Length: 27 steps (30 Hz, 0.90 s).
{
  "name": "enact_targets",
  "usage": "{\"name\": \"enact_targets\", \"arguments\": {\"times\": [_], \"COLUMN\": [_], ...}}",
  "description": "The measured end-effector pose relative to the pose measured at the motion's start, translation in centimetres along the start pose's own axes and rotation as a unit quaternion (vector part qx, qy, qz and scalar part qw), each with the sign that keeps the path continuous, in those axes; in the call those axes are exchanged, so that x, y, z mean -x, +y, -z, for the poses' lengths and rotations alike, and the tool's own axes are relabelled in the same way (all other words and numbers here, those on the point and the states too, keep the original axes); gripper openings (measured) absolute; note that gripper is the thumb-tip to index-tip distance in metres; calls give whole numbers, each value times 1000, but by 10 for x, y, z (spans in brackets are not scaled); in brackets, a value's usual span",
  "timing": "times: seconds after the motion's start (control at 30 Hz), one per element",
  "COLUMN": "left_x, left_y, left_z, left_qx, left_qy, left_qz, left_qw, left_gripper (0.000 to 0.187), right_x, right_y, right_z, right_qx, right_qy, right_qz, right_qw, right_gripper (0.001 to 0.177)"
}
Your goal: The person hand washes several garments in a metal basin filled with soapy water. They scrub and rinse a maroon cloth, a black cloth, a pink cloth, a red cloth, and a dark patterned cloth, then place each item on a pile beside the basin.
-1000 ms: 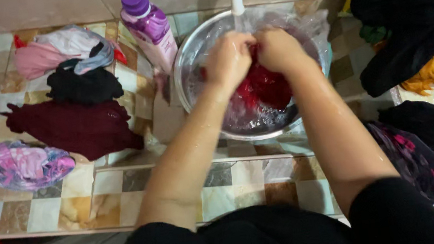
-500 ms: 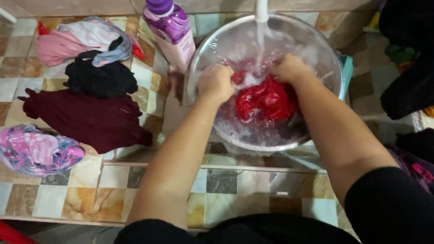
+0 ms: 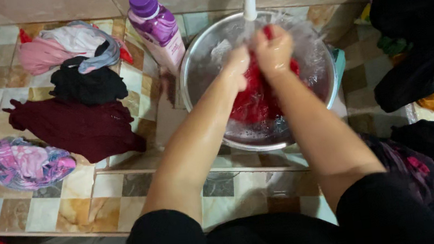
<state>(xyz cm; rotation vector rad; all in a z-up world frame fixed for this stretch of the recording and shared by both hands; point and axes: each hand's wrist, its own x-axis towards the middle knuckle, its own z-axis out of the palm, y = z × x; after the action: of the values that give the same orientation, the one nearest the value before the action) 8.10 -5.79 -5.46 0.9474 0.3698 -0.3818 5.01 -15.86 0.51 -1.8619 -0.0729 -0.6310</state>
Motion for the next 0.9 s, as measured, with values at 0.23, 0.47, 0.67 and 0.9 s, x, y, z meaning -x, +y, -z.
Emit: {"name": "enact_targets", "arguments": {"times": [0.23,0.47,0.67,0.9], "left_x": [55,33,43,1], "left_y": [48,4,27,18], "left_z": [14,58,60,34], "left_qx": [-204,-805,-856,151], "left_qy": [14,99,-16,19], "left_qz": [-25,-436,-261,-111], "left_qw": [979,390,445,982], "left_gripper": [60,66,32,44], "right_x": [25,7,-17,36], "right_y": [31,66,58,13], "right_z": [0,-4,39,-22], "right_qx": [195,459,545,-17], "right_qy": [-74,-192,-374,4], "right_qz": [194,54,-27,62], "right_qw": [958,866,750,998], "right_gripper": [15,34,23,20]}}
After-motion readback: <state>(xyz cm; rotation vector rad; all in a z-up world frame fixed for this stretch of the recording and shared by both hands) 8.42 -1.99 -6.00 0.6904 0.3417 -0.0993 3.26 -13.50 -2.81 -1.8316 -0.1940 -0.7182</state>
